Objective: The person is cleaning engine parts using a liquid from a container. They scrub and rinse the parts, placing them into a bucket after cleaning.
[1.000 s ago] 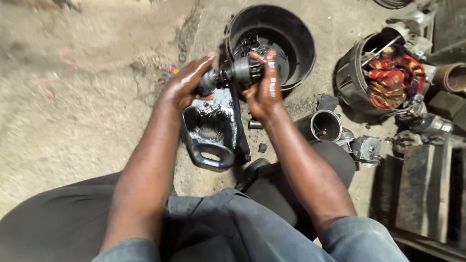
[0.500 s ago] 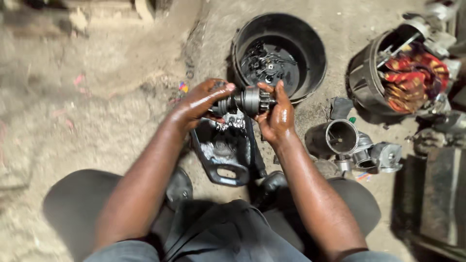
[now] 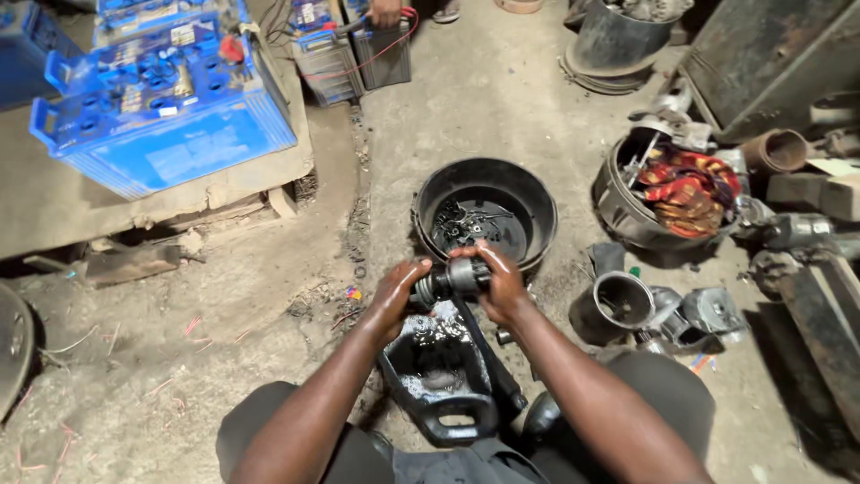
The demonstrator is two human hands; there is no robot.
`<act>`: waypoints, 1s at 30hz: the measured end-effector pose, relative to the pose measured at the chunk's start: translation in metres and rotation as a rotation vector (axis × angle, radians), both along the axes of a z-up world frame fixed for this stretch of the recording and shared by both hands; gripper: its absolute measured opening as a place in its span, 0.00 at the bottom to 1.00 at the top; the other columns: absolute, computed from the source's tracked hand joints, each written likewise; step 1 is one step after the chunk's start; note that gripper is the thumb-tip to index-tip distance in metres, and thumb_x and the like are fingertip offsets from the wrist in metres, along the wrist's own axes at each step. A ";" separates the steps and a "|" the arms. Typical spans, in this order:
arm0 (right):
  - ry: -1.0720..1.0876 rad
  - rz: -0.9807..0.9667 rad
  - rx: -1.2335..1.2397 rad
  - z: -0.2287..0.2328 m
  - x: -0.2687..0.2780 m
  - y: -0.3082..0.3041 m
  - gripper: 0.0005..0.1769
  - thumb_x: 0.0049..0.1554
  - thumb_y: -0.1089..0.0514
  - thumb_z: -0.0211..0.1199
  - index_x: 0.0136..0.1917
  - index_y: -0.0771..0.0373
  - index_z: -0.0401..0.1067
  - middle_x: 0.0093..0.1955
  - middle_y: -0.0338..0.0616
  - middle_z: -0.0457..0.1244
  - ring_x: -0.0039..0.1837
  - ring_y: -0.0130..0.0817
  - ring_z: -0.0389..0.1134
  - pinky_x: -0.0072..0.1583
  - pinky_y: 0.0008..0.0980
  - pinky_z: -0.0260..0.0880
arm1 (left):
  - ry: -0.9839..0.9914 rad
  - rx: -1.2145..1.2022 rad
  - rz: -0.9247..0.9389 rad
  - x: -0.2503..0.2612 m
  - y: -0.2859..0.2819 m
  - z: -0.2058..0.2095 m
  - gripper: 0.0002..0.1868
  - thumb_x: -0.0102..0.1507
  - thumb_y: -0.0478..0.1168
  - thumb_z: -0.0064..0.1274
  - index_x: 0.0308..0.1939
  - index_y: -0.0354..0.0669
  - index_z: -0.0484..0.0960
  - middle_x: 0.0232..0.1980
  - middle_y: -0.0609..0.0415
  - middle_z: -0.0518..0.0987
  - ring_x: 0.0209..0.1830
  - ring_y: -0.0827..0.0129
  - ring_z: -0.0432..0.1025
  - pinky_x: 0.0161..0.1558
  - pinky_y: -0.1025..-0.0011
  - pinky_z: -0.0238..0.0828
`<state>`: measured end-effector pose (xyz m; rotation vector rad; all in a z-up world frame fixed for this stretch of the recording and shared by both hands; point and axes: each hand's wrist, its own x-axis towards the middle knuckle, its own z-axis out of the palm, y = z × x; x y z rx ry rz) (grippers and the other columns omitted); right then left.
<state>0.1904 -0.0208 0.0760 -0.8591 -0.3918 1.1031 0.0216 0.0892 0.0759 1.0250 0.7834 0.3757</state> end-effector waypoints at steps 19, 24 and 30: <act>-0.041 0.185 0.080 -0.006 0.036 -0.015 0.22 0.61 0.44 0.60 0.64 0.54 0.70 0.61 0.47 0.67 0.58 0.39 0.72 0.58 0.41 0.74 | -0.037 0.478 0.125 0.015 0.006 -0.016 0.30 0.63 0.50 0.59 0.63 0.34 0.75 0.47 0.45 0.79 0.41 0.60 0.74 0.38 0.63 0.74; 0.176 0.039 -0.415 -0.008 0.007 -0.014 0.19 0.60 0.46 0.60 0.61 0.55 0.69 0.58 0.49 0.68 0.57 0.41 0.71 0.58 0.45 0.72 | 0.103 -0.009 0.175 0.019 -0.034 -0.011 0.27 0.62 0.49 0.59 0.55 0.28 0.80 0.39 0.45 0.79 0.32 0.58 0.74 0.28 0.59 0.73; -0.019 0.171 0.089 -0.023 0.024 -0.023 0.17 0.60 0.47 0.62 0.59 0.56 0.73 0.60 0.44 0.67 0.62 0.37 0.70 0.66 0.40 0.72 | 0.155 0.709 0.139 -0.002 -0.029 -0.016 0.26 0.61 0.54 0.58 0.56 0.42 0.78 0.49 0.52 0.82 0.47 0.70 0.77 0.48 0.66 0.73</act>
